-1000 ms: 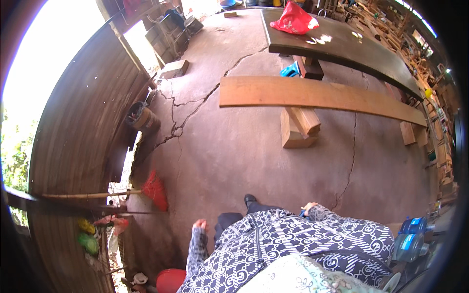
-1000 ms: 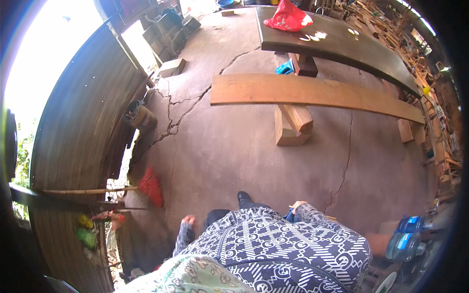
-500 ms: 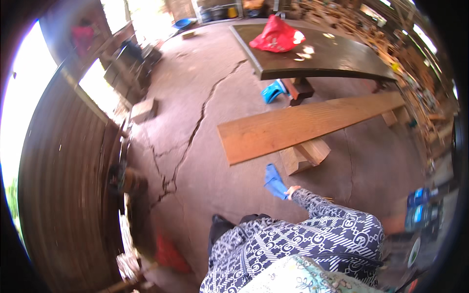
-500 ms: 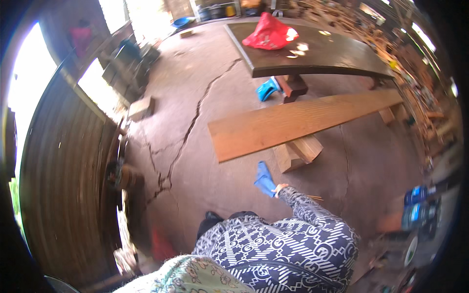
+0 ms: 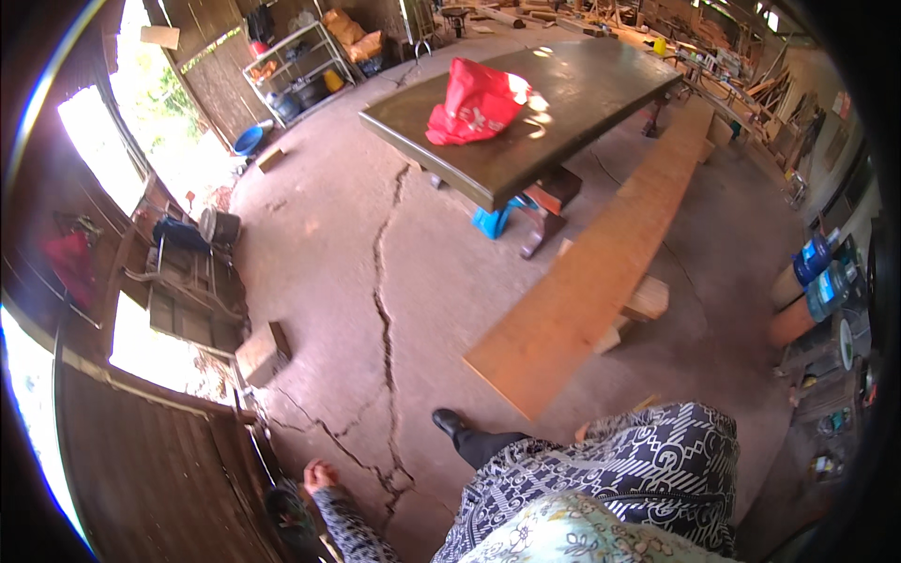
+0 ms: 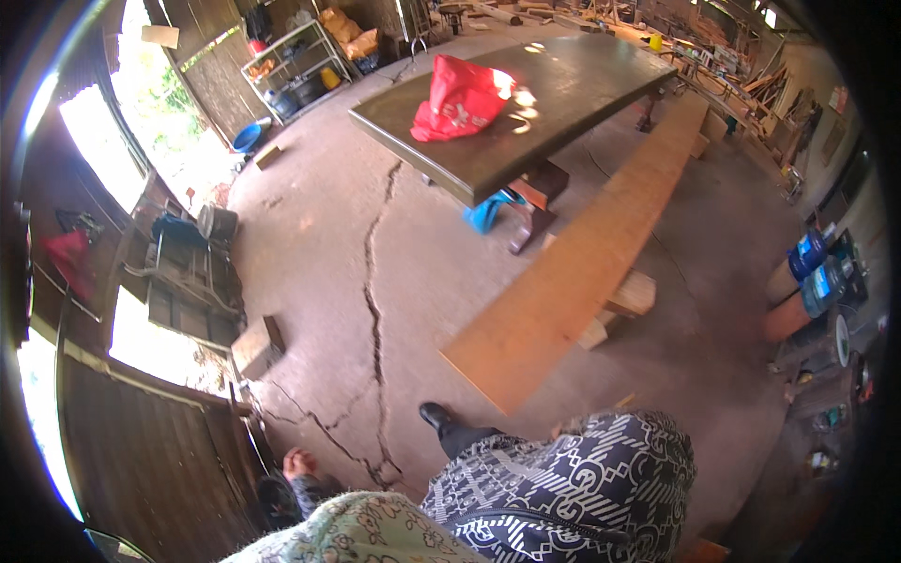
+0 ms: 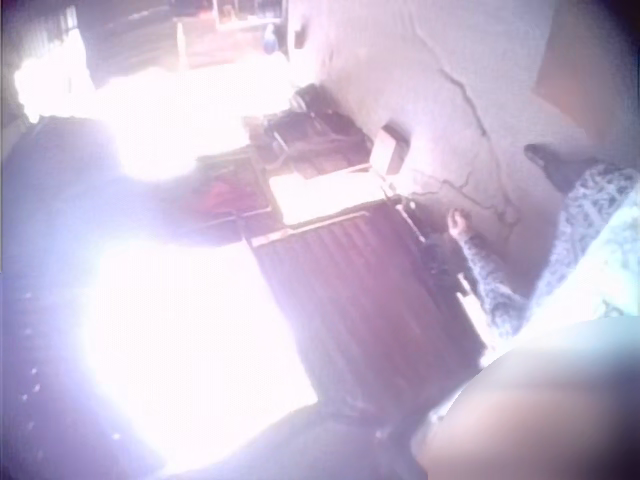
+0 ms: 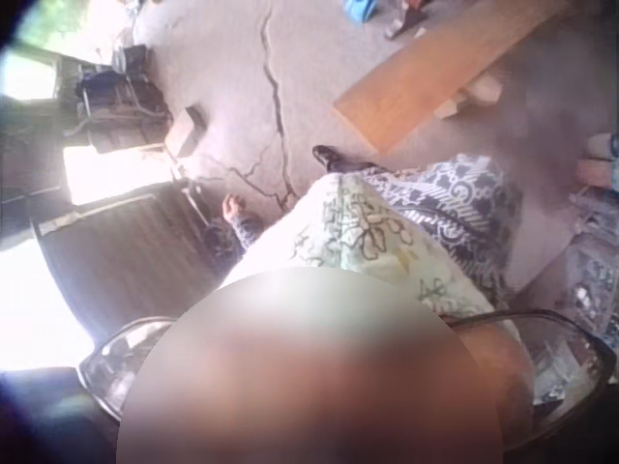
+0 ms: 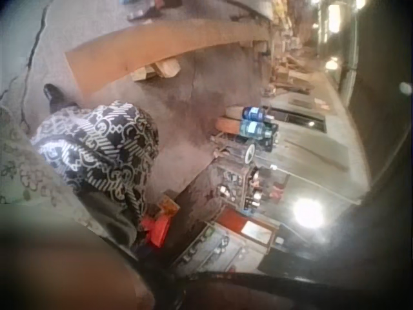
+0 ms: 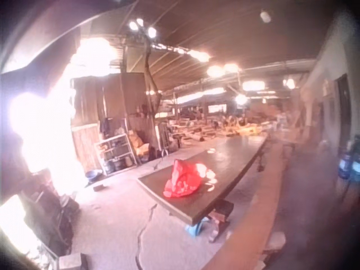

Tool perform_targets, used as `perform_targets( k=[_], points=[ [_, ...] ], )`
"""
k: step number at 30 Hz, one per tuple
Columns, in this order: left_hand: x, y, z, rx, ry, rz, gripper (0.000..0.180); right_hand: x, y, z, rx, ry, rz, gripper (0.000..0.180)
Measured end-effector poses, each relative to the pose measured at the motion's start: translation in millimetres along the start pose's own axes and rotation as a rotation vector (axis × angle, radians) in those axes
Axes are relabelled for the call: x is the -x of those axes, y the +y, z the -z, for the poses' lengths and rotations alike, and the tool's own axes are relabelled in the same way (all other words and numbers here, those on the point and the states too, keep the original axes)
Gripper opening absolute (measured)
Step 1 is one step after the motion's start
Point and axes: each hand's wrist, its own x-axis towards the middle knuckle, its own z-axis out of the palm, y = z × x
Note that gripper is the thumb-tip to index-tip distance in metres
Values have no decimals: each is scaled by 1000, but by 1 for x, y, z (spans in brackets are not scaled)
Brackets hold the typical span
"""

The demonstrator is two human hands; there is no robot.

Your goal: The person sifts small brown seeds in a red colander, then moves to a gas stove to stir green leafy vegetables in a pot with chopsticks. They add a white powder from a jar into the pot, stir again, and lift the pot off the burner using a cloth.

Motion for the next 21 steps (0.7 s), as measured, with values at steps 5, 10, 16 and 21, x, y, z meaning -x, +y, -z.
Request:
perform_targets(
  k=[5,10,16,21],
  points=[
    [35,-104,9,-105,-127,334,12,-5,-41,116,-76,100,-111,43],
    [100,-120,9,-340,-77,694,15,-12,-74,223,-168,244,-211,43],
    [81,-96,57,-506,78,677,18,-31,-101,299,-183,272,-255,43],
    [-28,-60,106,-808,106,659,21,-51,-140,321,-253,193,-289,43]
  ],
)
